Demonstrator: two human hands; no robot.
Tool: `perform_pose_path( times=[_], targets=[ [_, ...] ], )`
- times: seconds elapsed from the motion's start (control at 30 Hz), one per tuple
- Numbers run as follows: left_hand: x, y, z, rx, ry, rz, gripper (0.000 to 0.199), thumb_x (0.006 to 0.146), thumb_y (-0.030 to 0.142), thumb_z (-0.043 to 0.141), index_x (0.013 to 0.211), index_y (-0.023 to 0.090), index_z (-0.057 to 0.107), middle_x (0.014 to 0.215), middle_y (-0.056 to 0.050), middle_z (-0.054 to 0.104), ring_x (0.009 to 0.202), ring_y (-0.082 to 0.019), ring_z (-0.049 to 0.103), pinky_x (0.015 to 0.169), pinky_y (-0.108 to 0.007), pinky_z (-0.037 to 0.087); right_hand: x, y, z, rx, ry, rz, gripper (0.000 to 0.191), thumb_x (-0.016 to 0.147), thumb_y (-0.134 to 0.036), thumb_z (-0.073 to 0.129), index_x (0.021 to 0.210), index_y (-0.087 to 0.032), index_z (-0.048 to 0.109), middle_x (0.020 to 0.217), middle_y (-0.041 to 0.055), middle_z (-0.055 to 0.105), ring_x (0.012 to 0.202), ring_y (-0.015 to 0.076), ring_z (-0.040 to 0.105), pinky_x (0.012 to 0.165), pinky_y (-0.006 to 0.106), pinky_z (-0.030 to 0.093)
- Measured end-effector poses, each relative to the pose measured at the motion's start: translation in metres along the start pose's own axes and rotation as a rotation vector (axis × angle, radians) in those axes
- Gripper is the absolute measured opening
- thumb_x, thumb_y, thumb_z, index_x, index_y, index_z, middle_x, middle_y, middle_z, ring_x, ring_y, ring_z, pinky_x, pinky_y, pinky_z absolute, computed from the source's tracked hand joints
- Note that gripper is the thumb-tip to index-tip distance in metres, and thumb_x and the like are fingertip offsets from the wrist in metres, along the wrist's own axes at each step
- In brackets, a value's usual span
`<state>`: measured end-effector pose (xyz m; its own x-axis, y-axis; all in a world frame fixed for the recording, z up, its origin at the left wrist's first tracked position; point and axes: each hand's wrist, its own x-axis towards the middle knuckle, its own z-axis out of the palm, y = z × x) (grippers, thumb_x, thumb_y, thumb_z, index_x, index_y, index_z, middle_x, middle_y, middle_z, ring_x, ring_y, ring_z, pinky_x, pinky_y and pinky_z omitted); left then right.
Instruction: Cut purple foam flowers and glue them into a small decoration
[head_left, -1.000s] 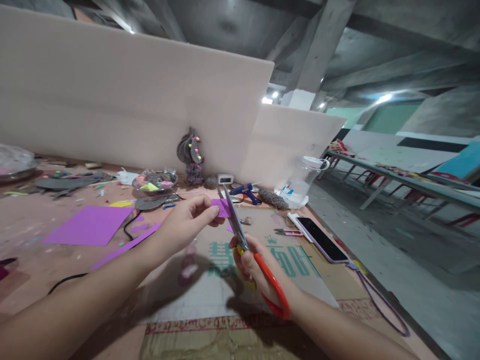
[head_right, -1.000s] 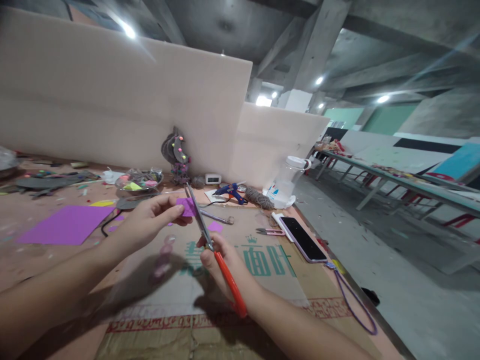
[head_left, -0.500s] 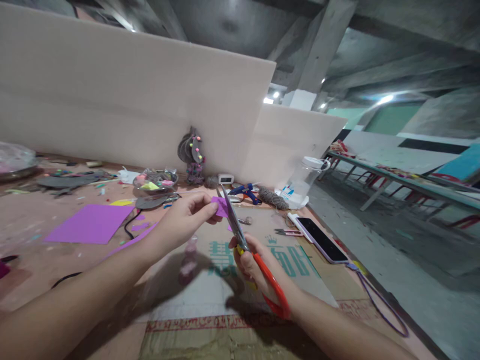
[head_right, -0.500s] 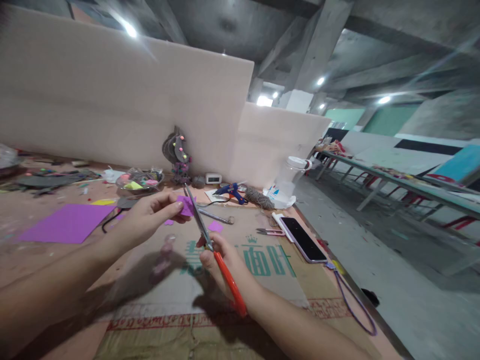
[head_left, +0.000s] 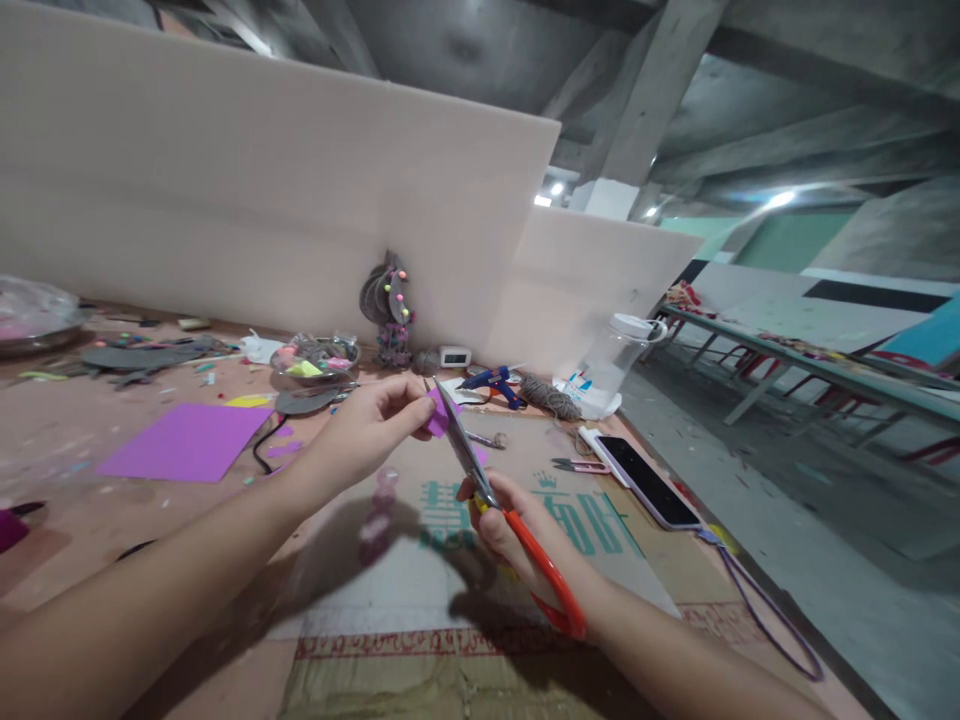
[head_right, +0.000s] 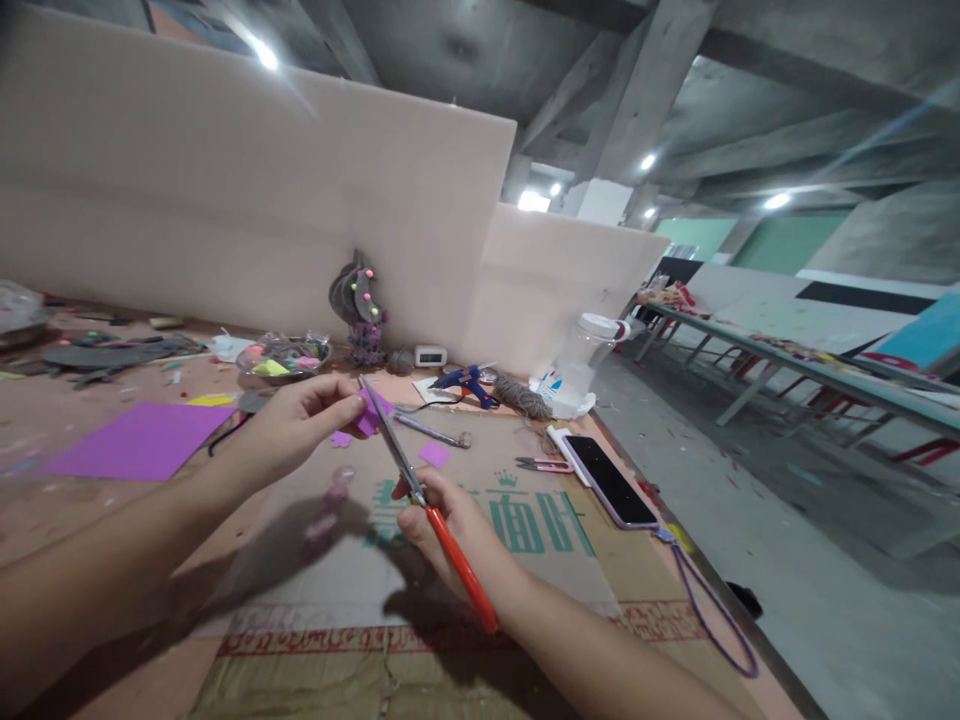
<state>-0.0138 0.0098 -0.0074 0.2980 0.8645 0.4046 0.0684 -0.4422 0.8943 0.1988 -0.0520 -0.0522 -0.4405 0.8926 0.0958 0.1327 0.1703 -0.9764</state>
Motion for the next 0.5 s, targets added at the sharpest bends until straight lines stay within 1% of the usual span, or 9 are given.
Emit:
perform_pose_path(
  times=[0.23,0.37,0.5],
  targets=[
    [0.0001,0.0024,-0.0017,0.068,-0.007,0.020,0.027,0.090,0.035,0.054,0.071,0.016,0.055,0.073,0.000,0.060,0.069,-0.011,0.057,0.067,-0.023,0.046,0.0019,0.0059,-0.0033,-0.034,-0.031,-0.004,0.053,0.084,-0.067,0.051,0.107,-0.019,0.050,0.067,-0.0045,0.035,0.056,0.0107,0.029,0.051,0.025,0.024],
    [0.0005,0.0015,-0.0030,0.070,-0.022,0.028,0.025,0.089,0.034,0.055,0.072,0.016,0.055,0.075,-0.001,0.063,0.071,-0.012,0.058,0.067,-0.024,0.045,0.0023,0.0053,-0.0037,-0.037,-0.033,0.003,0.056,0.082,-0.070,0.052,0.104,-0.019,0.050,0.067,-0.0044,0.035,0.056,0.0106,0.028,0.050,0.024,0.023],
    [0.0018,0.0007,-0.0045,0.112,-0.018,0.024,0.025,0.089,0.035,0.055,0.073,0.016,0.057,0.076,-0.001,0.064,0.072,-0.013,0.058,0.067,-0.025,0.045,0.0016,0.0039,-0.0029,-0.045,-0.033,0.019,0.055,0.083,-0.069,0.050,0.106,-0.018,0.050,0.066,-0.0047,0.035,0.054,0.0102,0.028,0.049,0.024,0.023]
  ],
)
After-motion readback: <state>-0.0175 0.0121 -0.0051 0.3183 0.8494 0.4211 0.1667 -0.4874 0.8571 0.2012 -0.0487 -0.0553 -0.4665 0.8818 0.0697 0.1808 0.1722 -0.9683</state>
